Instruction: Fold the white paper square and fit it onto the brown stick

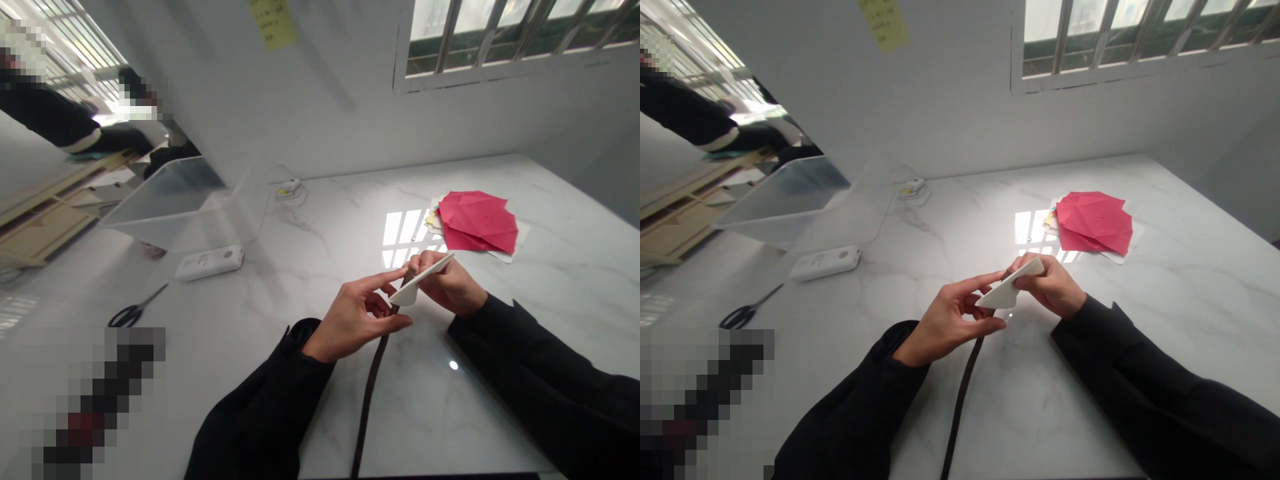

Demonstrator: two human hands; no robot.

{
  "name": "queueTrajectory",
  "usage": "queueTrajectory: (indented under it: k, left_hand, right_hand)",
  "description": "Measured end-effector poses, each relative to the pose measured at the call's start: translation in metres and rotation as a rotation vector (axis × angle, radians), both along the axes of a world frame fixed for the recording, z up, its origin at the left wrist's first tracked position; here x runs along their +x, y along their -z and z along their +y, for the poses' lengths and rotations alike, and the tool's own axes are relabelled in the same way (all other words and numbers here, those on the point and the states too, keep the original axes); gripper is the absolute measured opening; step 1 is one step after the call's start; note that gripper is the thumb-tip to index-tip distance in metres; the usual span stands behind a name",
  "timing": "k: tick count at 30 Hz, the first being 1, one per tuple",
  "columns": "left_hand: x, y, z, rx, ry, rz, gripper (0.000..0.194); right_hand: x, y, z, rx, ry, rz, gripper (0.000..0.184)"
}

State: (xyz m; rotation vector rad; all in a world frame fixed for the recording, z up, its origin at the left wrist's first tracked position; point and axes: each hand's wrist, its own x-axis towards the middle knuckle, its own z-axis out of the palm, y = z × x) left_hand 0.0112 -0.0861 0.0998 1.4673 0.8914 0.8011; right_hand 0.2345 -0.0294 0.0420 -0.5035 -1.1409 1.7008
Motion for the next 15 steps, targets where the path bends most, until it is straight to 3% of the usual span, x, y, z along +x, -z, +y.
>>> queueTrajectory:
  k: [11,15]
  left_hand:
    - [0.001,-0.001,0.002,0.086,-0.049,0.072,0.064]
    - [0.004,0.002,0.002,0.122,-0.132,0.151,0.044]
  right_hand:
    - [-0.003,-0.009,-0.005,-0.117,0.053,-0.104,0.026]
    - [-0.013,-0.013,-0.01,-0.182,0.126,-0.12,0.034]
